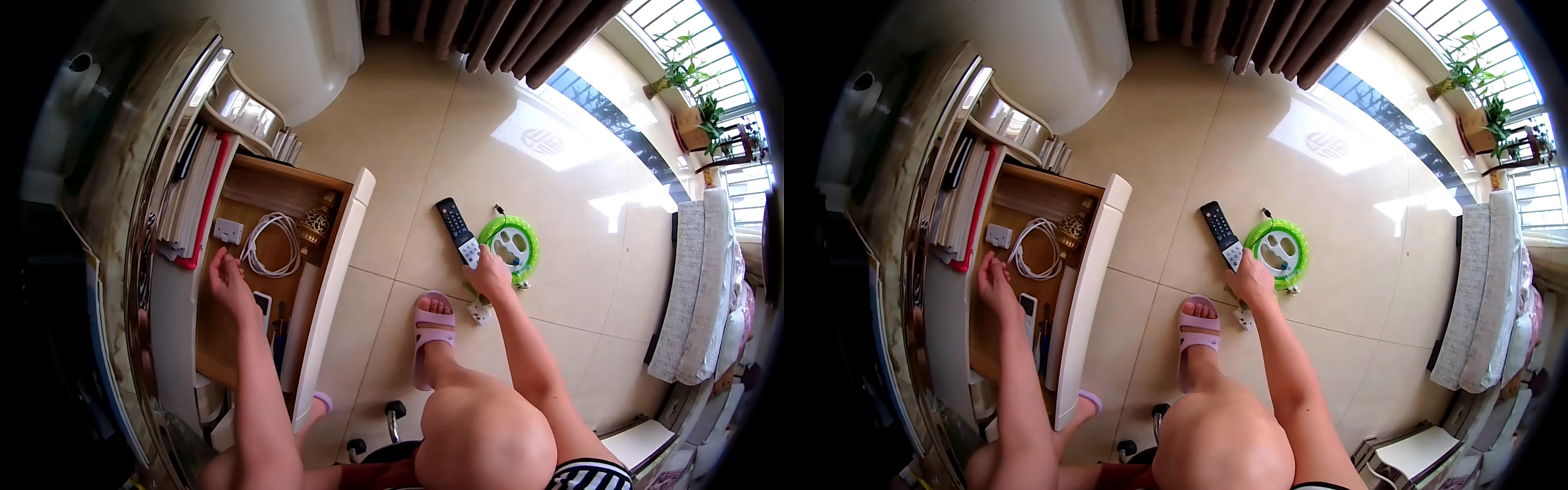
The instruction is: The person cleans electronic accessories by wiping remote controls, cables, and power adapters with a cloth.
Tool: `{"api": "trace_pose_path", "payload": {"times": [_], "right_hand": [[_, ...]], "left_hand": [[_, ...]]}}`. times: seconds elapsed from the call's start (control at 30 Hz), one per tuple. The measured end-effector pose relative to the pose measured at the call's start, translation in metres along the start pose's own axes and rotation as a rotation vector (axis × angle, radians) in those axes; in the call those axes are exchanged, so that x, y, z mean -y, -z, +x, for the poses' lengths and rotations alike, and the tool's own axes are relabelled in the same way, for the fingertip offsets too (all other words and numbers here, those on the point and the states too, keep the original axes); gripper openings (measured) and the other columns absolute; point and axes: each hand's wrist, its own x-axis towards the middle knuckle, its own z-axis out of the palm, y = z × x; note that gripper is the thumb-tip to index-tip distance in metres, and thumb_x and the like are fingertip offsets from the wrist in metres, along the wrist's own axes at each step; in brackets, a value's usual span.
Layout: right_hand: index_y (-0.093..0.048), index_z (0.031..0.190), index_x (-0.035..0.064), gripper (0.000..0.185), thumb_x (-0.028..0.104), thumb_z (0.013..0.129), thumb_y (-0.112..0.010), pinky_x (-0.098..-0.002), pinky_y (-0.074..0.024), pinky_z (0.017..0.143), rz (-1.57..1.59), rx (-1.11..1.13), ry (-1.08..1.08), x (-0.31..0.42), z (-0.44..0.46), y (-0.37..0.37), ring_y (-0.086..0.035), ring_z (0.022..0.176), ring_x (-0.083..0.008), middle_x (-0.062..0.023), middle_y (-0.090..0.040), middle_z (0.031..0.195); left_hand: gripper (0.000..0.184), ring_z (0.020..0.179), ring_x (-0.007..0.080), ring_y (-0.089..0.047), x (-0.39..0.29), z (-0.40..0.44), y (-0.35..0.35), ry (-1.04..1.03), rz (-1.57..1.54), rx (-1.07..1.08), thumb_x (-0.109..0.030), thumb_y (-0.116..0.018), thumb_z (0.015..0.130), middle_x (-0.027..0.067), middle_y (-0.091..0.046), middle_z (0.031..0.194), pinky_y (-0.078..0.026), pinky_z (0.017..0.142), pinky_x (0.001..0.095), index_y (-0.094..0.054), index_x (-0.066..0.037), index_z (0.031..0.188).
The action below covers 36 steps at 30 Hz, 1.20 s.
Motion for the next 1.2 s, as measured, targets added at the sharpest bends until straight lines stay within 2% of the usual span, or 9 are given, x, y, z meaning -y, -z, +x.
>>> {"api": "trace_pose_path", "payload": {"times": [0.13,0.3,0.5,0.73,0.83,0.87,0.93,1.13,1.2], "right_hand": [[-0.050,0.122,0.0014,0.063,0.040,0.076,-0.070,-0.0421,-0.0525,0.081,-0.078,0.091,-0.119,0.003,0.016,-0.002,-0.063,0.099,-0.0334,-0.0193,-0.065,0.104],[-0.052,0.108,0.0007,0.053,0.037,0.074,-0.070,-0.0413,-0.0528,0.081,-0.144,0.109,-0.189,0.002,0.031,-0.017,-0.065,0.097,-0.0316,-0.0179,-0.067,0.100],[-0.052,0.112,0.0066,0.051,0.035,0.073,-0.069,-0.0422,-0.0528,0.075,-0.136,0.086,-0.044,-0.003,0.024,-0.010,-0.066,0.088,-0.0331,-0.0145,-0.069,0.093],[-0.049,0.115,0.0115,0.047,0.029,0.076,-0.069,-0.0450,-0.0519,0.066,0.229,0.165,0.265,0.066,-0.053,0.047,-0.066,0.073,-0.0352,-0.0152,-0.068,0.077],[-0.049,0.116,0.0128,0.048,0.026,0.075,-0.071,-0.0434,-0.0513,0.063,0.266,0.188,0.434,0.088,-0.076,0.065,-0.066,0.069,-0.0322,-0.0121,-0.068,0.073],[-0.049,0.116,0.0128,0.048,0.026,0.075,-0.071,-0.0434,-0.0513,0.063,0.269,0.190,0.434,0.090,-0.077,0.066,-0.066,0.069,-0.0322,-0.0121,-0.068,0.073],[-0.050,0.116,0.0142,0.050,0.025,0.073,-0.072,-0.0424,-0.0510,0.061,0.243,0.123,0.712,0.093,-0.080,0.067,-0.066,0.068,-0.0314,-0.0107,-0.067,0.072],[-0.050,0.121,0.0130,0.056,0.028,0.074,-0.076,-0.0386,-0.0515,0.060,0.330,0.326,0.779,0.105,-0.083,0.094,-0.066,0.067,-0.0291,-0.0111,-0.067,0.073],[-0.052,0.121,0.0072,0.052,0.032,0.081,-0.073,-0.0340,-0.0512,0.061,0.709,0.267,0.607,0.101,-0.082,0.099,-0.066,0.066,-0.0228,-0.0130,-0.065,0.073]], "left_hand": [[0.023,0.080,0.0064,-0.050,-0.028,-0.031,-0.021,-0.231,-0.031,0.078,-0.015,-0.053,0.097,-0.0001,-0.057,0.092,-0.042,0.072,0.0219,-0.057,-0.003,0.116],[0.021,0.081,0.0069,-0.053,-0.059,-0.074,-0.046,-0.341,-0.037,0.293,-0.014,-0.054,0.097,0.0018,-0.059,0.094,-0.044,0.073,0.0204,-0.058,-0.001,0.113],[0.020,0.081,0.0065,-0.055,-0.076,-0.133,-0.068,-0.169,-0.163,0.605,-0.011,-0.053,0.097,0.0026,-0.060,0.092,-0.048,0.077,0.0206,-0.058,0.000,0.113],[0.042,0.109,0.0183,-0.056,-0.043,-0.175,-0.083,-0.043,0.128,0.889,-0.028,-0.050,0.100,0.0118,-0.059,0.116,-0.044,0.095,0.0312,-0.048,0.000,0.131],[0.068,0.124,0.0255,-0.047,-0.036,-0.185,-0.087,0.623,-0.160,0.824,-0.058,-0.035,0.097,0.0138,-0.051,0.132,-0.035,0.104,0.0483,-0.039,-0.005,0.140],[0.068,0.124,0.0255,-0.047,-0.037,-0.182,-0.085,0.623,-0.157,0.822,-0.058,-0.035,0.097,0.0138,-0.051,0.132,-0.035,0.104,0.0483,-0.039,-0.005,0.140],[0.068,0.121,0.0273,-0.050,-0.042,-0.174,-0.080,1.159,-0.606,0.969,-0.060,-0.033,0.096,0.0130,-0.053,0.130,-0.039,0.101,0.0501,-0.041,-0.008,0.140],[0.055,0.117,0.0297,-0.054,-0.043,-0.163,-0.072,1.270,-0.603,1.017,-0.044,-0.042,0.093,0.0148,-0.055,0.127,-0.045,0.099,0.0475,-0.049,-0.007,0.134],[0.055,0.120,0.0303,-0.052,-0.048,-0.162,-0.073,1.272,-0.824,1.081,-0.036,-0.043,0.091,0.0176,-0.052,0.132,-0.043,0.102,0.0474,-0.046,-0.005,0.136]]}}
